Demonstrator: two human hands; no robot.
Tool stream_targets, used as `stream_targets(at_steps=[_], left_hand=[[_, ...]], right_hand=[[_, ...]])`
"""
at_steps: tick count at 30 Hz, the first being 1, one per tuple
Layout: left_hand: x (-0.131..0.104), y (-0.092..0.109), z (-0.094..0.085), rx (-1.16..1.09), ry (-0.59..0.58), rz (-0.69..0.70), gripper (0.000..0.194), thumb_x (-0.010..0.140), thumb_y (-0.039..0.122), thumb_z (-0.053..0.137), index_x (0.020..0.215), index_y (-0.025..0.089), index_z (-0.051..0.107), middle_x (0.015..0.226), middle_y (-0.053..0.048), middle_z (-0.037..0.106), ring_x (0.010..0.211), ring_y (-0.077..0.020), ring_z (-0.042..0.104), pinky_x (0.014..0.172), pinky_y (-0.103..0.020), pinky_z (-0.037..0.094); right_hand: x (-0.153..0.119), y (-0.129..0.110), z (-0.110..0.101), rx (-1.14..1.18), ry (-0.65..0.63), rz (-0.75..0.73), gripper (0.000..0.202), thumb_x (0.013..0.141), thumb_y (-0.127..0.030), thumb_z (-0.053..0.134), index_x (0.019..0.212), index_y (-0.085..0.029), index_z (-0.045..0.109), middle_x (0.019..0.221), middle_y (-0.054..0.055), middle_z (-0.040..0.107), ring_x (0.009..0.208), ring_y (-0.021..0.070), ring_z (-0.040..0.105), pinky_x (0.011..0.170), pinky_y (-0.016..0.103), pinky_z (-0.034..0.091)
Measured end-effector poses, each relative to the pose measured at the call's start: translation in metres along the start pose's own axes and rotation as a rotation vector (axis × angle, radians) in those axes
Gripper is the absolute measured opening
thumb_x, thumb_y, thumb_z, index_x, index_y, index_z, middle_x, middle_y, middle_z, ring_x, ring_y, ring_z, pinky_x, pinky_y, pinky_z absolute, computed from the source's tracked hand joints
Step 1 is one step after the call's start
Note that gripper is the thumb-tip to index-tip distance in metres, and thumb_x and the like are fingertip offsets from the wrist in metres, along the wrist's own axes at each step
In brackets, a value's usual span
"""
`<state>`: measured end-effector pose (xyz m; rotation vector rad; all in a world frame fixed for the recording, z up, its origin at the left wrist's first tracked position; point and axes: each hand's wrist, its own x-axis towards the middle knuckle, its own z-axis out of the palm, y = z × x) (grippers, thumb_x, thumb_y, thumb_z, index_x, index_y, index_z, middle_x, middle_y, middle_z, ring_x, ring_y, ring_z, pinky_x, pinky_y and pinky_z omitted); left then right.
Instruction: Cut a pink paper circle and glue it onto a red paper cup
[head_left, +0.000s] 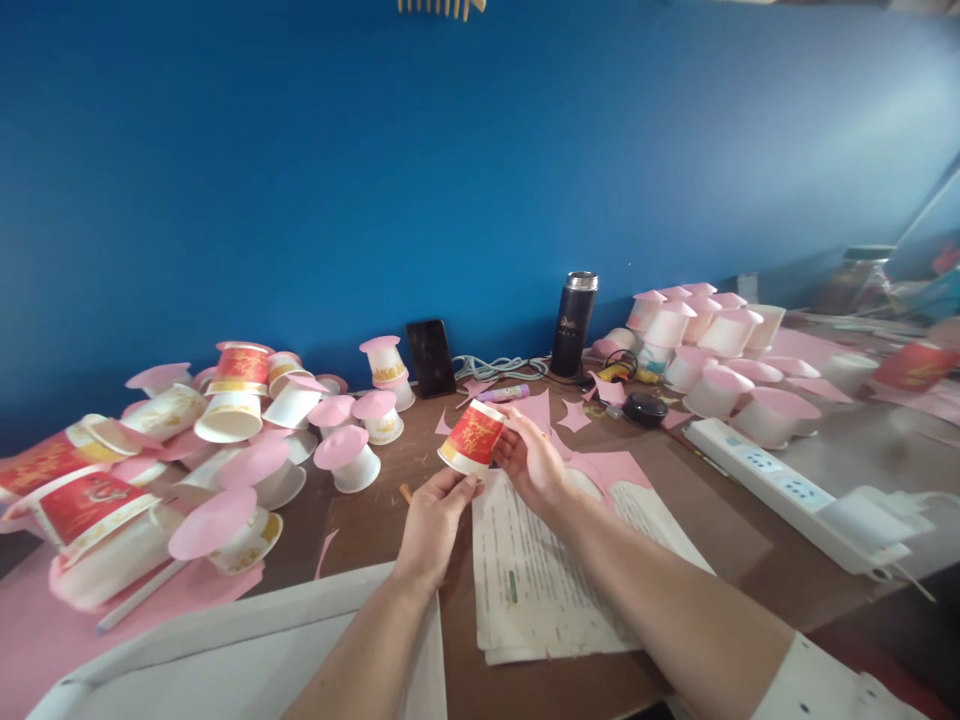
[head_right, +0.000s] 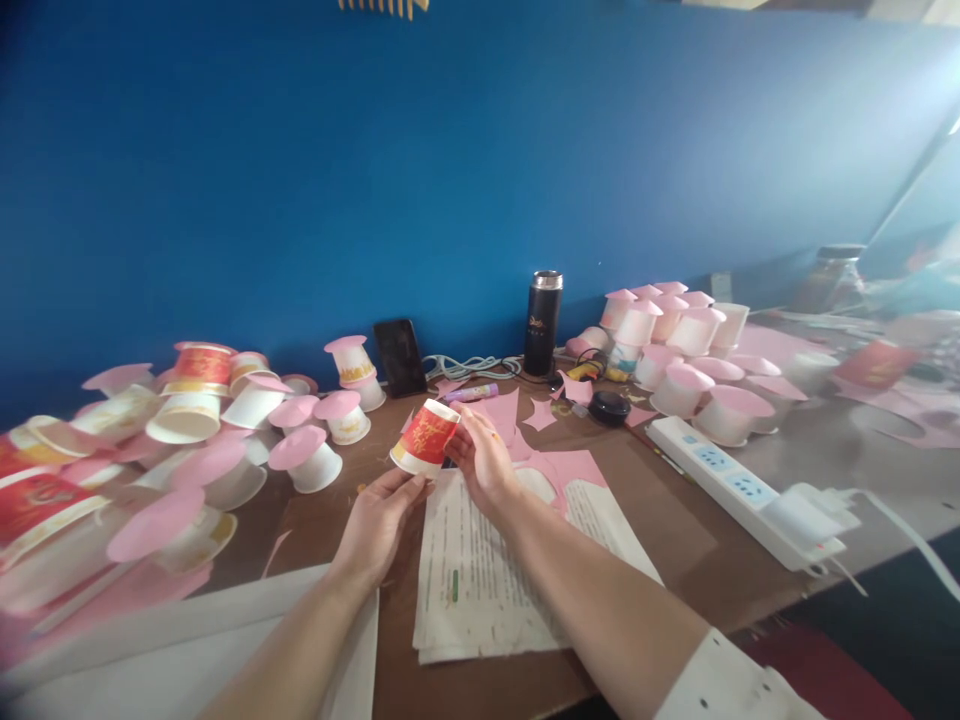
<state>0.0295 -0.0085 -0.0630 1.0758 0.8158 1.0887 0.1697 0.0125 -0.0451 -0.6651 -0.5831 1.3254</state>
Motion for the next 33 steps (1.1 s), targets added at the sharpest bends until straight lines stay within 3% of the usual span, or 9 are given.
stream_targets(at_steps=[8,14,19,23,30,33], left_hand=[[0.0,0.009,0.003,-0.258,0.016,-0.077,0.024,0.071,0.025,0.074,0.092,0.014,0.073,0.092,-0.006,0.069,0.085,-0.0129,0.061,0.082,-0.024,0.048],[-0.001,0.007,0.0,-0.269,0.006,-0.103,0.023,0.072,0.023,0.074,0.092,0.013,0.073,0.094,-0.008,0.069,0.089,-0.0144,0.061,0.081,-0.025,0.049],[-0.003,0.006,0.006,-0.296,-0.029,-0.002,0.034,0.075,0.024,0.07,0.109,0.02,0.068,0.11,-0.007,0.067,0.101,-0.0177,0.059,0.085,-0.028,0.047],[-0.004,0.009,0.014,-0.332,0.006,0.063,0.039,0.075,0.025,0.071,0.113,0.02,0.065,0.11,-0.006,0.068,0.103,-0.0201,0.061,0.091,-0.032,0.045],[-0.005,0.018,0.011,-0.362,0.126,0.033,0.038,0.072,0.032,0.073,0.106,0.016,0.067,0.101,-0.006,0.071,0.099,-0.0231,0.064,0.093,-0.036,0.043],[-0.003,0.018,0.009,-0.397,0.151,0.041,0.034,0.073,0.03,0.072,0.103,0.015,0.068,0.098,-0.006,0.072,0.098,-0.022,0.064,0.093,-0.034,0.044]], right_hand=[[-0.009,-0.001,0.001,-0.037,-0.02,-0.038,0.049,0.066,-0.018,0.072,0.113,-0.026,0.058,0.1,0.001,0.07,0.09,0.0181,0.064,0.081,0.032,0.048],[-0.014,-0.007,0.008,-0.133,-0.047,-0.014,0.054,0.064,-0.025,0.076,0.115,-0.025,0.056,0.103,0.004,0.069,0.095,0.0225,0.063,0.083,0.037,0.048],[-0.015,-0.004,0.01,-0.1,-0.088,0.003,0.053,0.065,-0.026,0.077,0.114,-0.025,0.055,0.107,0.003,0.068,0.096,0.0201,0.063,0.085,0.034,0.048],[-0.019,0.005,0.01,-0.149,-0.117,0.046,0.052,0.07,-0.027,0.076,0.117,-0.029,0.054,0.104,0.001,0.067,0.093,0.0179,0.063,0.085,0.034,0.05],[-0.025,0.012,0.009,-0.465,-0.171,-0.045,0.051,0.071,-0.031,0.075,0.119,-0.032,0.058,0.11,0.0,0.066,0.101,0.0181,0.062,0.09,0.032,0.049],[-0.021,0.013,0.005,-0.604,-0.159,-0.18,0.047,0.078,-0.034,0.07,0.123,-0.032,0.056,0.117,0.002,0.064,0.108,0.0194,0.06,0.094,0.035,0.048]])
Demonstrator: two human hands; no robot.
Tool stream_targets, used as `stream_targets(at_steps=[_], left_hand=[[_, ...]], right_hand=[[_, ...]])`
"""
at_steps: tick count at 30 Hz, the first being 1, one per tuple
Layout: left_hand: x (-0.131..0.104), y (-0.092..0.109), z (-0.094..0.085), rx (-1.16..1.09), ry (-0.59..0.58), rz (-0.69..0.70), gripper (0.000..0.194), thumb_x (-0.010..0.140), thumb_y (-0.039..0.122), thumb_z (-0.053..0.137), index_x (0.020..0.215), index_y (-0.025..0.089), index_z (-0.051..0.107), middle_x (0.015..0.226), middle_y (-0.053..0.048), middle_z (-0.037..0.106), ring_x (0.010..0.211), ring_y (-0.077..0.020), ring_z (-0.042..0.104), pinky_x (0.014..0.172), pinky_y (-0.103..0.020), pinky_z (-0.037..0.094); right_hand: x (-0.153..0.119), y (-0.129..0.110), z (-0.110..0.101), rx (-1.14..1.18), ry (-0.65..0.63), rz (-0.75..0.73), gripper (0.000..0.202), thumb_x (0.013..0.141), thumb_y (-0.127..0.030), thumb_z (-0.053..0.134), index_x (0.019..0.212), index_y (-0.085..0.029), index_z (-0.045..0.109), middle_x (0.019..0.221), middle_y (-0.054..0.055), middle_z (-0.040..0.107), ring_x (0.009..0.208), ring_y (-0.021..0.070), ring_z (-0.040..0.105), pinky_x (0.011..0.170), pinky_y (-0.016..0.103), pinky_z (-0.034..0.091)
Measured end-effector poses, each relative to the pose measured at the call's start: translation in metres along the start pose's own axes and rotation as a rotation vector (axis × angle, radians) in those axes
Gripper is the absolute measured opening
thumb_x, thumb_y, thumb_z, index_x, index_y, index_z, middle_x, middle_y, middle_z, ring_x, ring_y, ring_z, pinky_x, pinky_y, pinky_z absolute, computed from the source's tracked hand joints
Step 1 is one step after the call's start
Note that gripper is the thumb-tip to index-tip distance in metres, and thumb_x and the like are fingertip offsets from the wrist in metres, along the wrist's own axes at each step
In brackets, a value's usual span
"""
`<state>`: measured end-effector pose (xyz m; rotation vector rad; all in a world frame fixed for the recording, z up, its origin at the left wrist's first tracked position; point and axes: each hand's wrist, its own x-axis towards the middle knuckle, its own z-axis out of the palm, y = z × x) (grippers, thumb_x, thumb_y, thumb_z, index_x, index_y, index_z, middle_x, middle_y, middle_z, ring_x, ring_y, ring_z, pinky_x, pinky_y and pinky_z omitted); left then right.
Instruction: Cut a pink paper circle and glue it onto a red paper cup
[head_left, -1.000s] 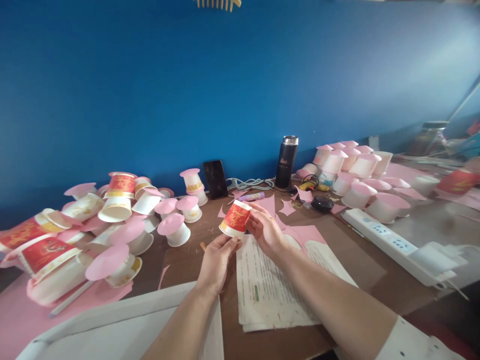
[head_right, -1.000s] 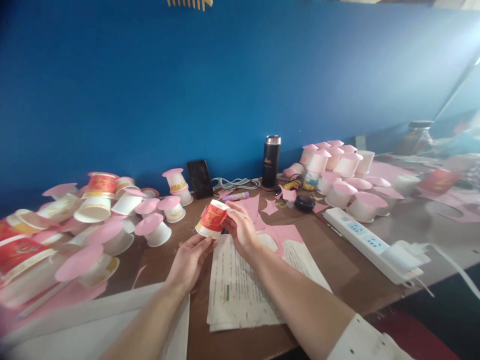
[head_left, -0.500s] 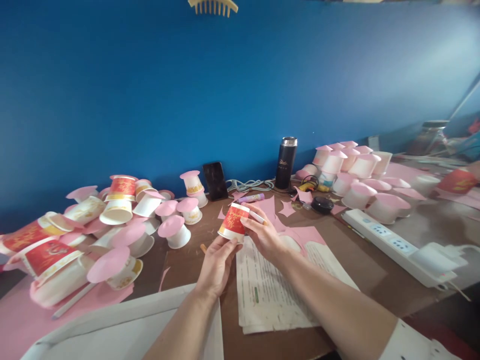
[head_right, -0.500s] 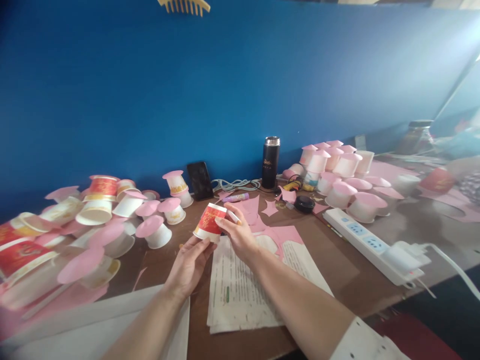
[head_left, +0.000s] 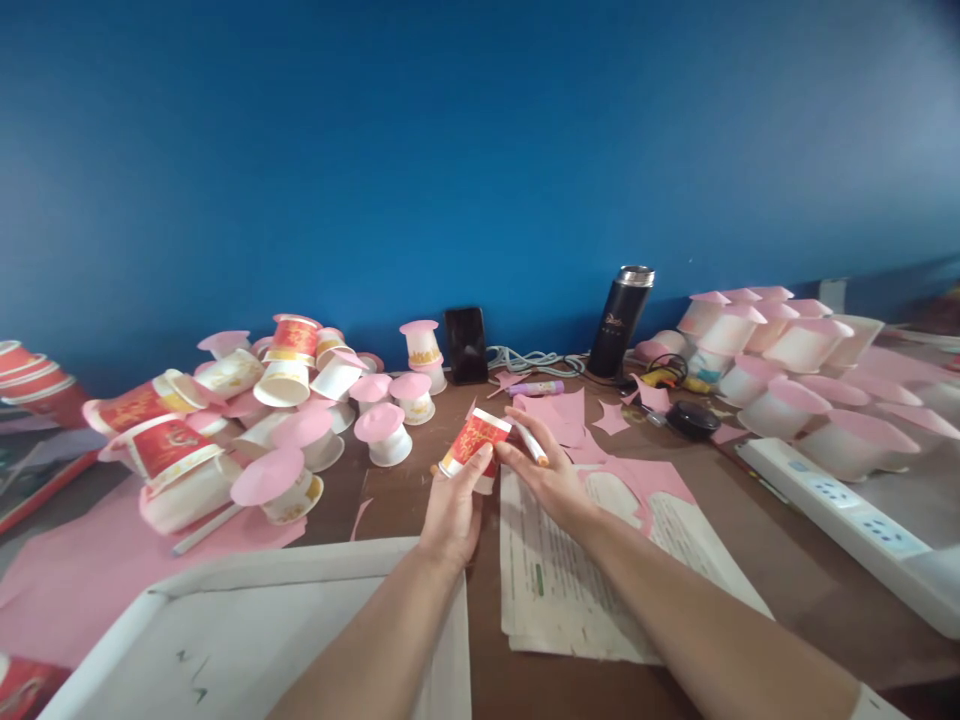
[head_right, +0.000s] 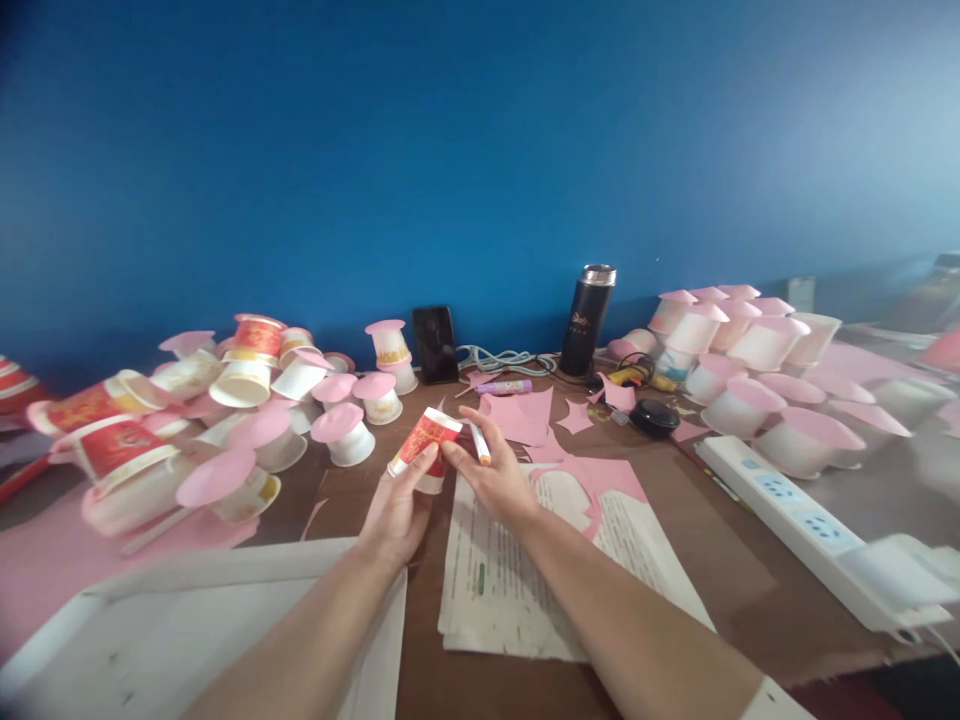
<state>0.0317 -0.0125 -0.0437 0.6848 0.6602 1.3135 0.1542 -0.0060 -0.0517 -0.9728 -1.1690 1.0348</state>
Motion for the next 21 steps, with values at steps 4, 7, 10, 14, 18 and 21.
stream_targets(at_steps=[4,7,10,14,18,21], left_hand=[[0.002,0.0,-0.002,0.015,0.059,0.022,0.034,0.068,0.03,0.076,0.097,0.013,0.069,0.092,-0.006,0.072,0.092,-0.0211,0.065,0.089,-0.033,0.045],[0.003,0.001,-0.004,0.05,0.071,0.018,0.03,0.068,0.03,0.076,0.092,0.013,0.07,0.09,-0.005,0.072,0.087,-0.0202,0.066,0.086,-0.032,0.046],[0.002,0.001,-0.007,0.106,0.066,0.019,0.03,0.068,0.03,0.075,0.093,0.014,0.07,0.091,-0.006,0.072,0.089,-0.0206,0.065,0.086,-0.032,0.046],[0.0,0.002,-0.006,0.156,0.074,-0.009,0.034,0.068,0.031,0.075,0.097,0.013,0.068,0.092,-0.007,0.072,0.089,-0.0216,0.065,0.084,-0.033,0.046],[0.0,0.003,-0.004,0.141,0.08,-0.01,0.034,0.066,0.03,0.076,0.094,0.013,0.068,0.091,-0.007,0.072,0.088,-0.0218,0.065,0.086,-0.034,0.045],[0.002,0.001,-0.006,0.135,0.067,-0.016,0.034,0.064,0.029,0.078,0.093,0.013,0.069,0.092,-0.007,0.072,0.089,-0.0217,0.065,0.087,-0.034,0.045]], right_hand=[[0.002,-0.001,-0.009,-0.245,0.15,-0.323,0.038,0.089,-0.032,0.055,0.127,-0.031,0.054,0.121,0.005,0.062,0.115,0.0209,0.056,0.101,0.041,0.042],[-0.002,-0.012,-0.014,-0.452,0.192,-0.553,0.034,0.092,-0.027,0.05,0.125,-0.029,0.056,0.121,0.006,0.062,0.115,0.0223,0.055,0.101,0.044,0.041],[-0.007,-0.025,-0.015,-0.607,0.146,-0.698,0.031,0.09,-0.02,0.05,0.119,-0.027,0.059,0.109,0.006,0.067,0.099,0.0213,0.062,0.088,0.041,0.048],[-0.013,-0.031,-0.011,-0.674,0.186,-0.733,0.023,0.085,-0.017,0.058,0.106,-0.025,0.063,0.095,0.004,0.07,0.081,0.0183,0.065,0.074,0.033,0.052],[-0.014,-0.029,-0.009,-0.698,0.16,-0.686,0.016,0.085,-0.018,0.058,0.098,-0.025,0.064,0.089,0.003,0.07,0.078,0.0171,0.065,0.074,0.032,0.052],[-0.013,-0.028,-0.009,-0.69,0.115,-0.692,0.014,0.085,-0.019,0.057,0.095,-0.024,0.065,0.085,0.003,0.069,0.078,0.0177,0.064,0.077,0.034,0.051]])
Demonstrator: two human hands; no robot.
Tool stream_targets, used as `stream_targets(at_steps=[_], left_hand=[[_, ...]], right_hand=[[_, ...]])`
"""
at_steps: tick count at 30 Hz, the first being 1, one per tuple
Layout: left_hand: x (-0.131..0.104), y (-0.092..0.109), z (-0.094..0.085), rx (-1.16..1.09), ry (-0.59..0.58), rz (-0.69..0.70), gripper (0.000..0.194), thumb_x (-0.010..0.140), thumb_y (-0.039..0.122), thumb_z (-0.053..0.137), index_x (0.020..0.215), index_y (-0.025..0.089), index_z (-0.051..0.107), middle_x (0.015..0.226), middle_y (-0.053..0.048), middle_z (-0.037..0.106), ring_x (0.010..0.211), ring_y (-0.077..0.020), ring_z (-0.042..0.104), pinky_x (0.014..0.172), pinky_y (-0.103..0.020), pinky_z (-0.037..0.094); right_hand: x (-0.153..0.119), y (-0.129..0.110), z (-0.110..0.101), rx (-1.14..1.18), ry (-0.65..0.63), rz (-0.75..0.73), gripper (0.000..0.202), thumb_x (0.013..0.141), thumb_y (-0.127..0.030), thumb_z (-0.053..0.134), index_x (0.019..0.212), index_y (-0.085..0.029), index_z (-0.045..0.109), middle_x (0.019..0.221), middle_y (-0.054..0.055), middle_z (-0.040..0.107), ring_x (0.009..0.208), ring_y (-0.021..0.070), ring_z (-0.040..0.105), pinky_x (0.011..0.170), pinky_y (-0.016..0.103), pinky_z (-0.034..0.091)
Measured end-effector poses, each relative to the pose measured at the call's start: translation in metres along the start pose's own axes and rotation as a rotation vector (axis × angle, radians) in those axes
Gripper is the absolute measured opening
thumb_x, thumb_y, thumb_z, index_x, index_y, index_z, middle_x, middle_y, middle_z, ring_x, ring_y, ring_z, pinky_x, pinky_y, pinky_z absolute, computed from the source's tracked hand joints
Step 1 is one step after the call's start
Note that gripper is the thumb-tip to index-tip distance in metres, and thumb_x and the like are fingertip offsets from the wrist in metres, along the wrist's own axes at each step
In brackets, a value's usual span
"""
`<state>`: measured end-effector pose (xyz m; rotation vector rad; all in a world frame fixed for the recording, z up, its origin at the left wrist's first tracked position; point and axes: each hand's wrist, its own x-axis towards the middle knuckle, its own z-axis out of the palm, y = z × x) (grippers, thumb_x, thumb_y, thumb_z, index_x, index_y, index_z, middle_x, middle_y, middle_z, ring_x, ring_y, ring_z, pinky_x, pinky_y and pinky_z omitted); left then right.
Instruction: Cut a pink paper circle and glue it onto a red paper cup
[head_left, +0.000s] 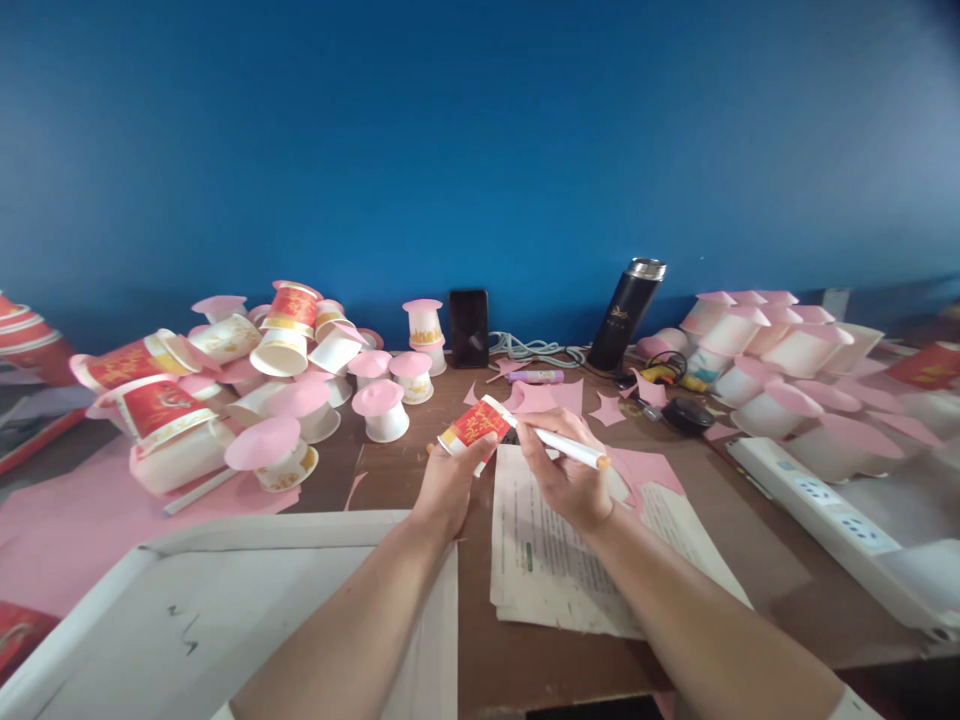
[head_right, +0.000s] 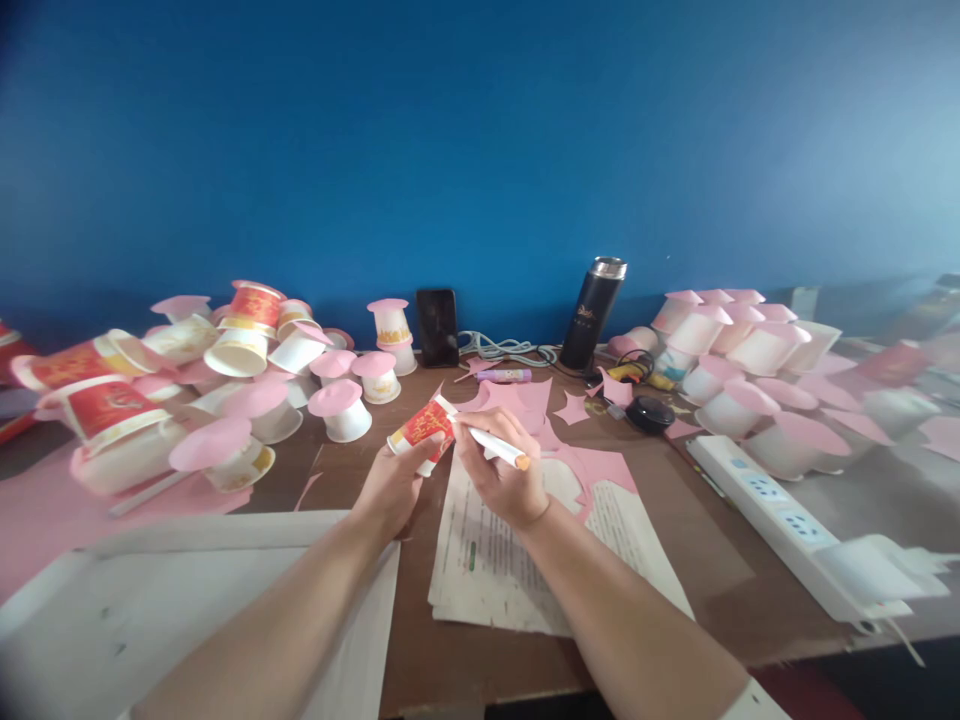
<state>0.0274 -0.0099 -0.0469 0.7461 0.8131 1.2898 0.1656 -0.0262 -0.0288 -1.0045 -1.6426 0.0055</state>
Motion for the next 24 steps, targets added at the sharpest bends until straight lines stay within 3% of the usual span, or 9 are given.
stream_targets(at_steps=[24], left_hand=[[-0.0009,-0.0013,0.001,0.029,-0.098,0.008,0.029,0.065,0.028,0.078,0.09,0.016,0.071,0.086,-0.005,0.072,0.083,-0.0194,0.065,0.081,-0.031,0.047]], right_hand=[[0.001,0.0004,0.0018,0.001,0.008,0.01,0.012,0.084,-0.017,0.058,0.091,-0.023,0.065,0.085,0.004,0.069,0.077,0.0168,0.063,0.074,0.032,0.05]])
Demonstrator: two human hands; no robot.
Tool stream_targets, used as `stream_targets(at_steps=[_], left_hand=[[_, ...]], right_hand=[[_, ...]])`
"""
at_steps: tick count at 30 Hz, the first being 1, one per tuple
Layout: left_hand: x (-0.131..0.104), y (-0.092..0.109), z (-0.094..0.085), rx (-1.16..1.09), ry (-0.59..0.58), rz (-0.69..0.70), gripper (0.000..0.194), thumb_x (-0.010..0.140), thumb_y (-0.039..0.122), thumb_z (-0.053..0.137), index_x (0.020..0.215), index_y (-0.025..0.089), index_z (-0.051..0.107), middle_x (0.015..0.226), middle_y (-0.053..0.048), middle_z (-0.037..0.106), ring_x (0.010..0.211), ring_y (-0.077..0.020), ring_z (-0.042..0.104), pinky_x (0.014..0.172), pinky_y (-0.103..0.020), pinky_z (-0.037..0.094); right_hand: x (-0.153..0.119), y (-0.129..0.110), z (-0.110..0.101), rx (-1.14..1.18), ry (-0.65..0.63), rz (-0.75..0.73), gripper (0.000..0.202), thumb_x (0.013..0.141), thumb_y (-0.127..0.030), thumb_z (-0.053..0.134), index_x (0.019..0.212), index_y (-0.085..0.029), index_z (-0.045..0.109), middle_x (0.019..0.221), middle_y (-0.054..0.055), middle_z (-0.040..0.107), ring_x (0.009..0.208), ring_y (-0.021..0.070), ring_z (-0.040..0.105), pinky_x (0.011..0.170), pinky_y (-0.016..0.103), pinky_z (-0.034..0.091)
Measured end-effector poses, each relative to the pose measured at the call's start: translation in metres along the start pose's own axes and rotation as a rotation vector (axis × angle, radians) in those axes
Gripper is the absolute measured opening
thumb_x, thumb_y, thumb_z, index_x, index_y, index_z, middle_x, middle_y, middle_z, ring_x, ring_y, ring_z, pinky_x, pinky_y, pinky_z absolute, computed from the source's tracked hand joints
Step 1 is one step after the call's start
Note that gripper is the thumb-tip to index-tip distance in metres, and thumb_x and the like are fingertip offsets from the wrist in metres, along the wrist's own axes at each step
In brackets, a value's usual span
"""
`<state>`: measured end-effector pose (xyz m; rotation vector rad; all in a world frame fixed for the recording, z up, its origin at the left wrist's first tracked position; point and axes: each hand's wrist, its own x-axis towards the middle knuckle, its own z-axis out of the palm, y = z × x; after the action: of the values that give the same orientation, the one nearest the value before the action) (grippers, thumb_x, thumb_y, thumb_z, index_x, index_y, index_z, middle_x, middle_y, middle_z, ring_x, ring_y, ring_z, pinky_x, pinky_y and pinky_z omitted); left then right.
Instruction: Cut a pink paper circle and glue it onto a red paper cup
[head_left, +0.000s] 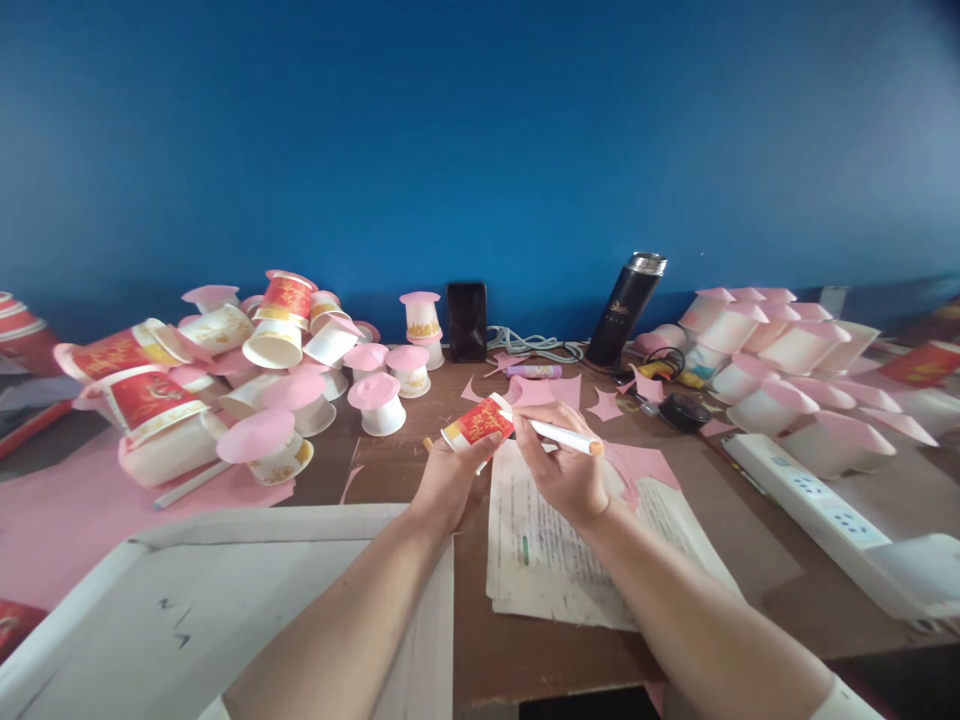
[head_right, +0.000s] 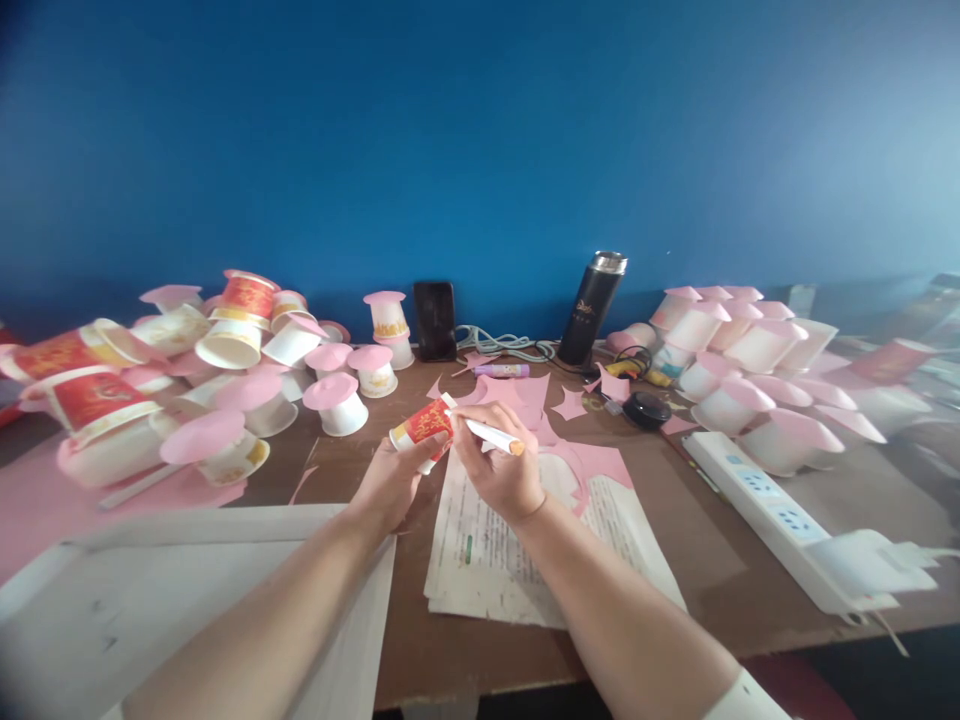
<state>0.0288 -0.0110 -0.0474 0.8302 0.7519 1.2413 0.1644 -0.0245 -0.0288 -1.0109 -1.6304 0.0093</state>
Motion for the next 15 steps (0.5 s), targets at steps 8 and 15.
stream_targets(at_steps=[8,15], left_hand=[[0.0003,-0.0007,-0.0032,0.054,0.007,-0.007,0.033,0.065,0.03,0.078,0.093,0.016,0.072,0.09,-0.006,0.072,0.085,-0.0199,0.064,0.082,-0.031,0.045],[-0.0001,0.0001,-0.0026,0.014,-0.008,-0.005,0.028,0.066,0.029,0.077,0.09,0.017,0.071,0.087,-0.004,0.072,0.08,-0.0164,0.063,0.081,-0.029,0.045]], right_hand=[[0.0008,-0.0017,0.0003,-0.036,-0.019,-0.01,0.011,0.084,-0.017,0.057,0.09,-0.022,0.065,0.084,0.004,0.069,0.077,0.017,0.063,0.074,0.032,0.05],[0.0016,-0.0034,0.0001,-0.059,-0.015,-0.027,0.009,0.086,-0.017,0.056,0.088,-0.021,0.064,0.082,0.003,0.068,0.075,0.016,0.062,0.072,0.032,0.05]])
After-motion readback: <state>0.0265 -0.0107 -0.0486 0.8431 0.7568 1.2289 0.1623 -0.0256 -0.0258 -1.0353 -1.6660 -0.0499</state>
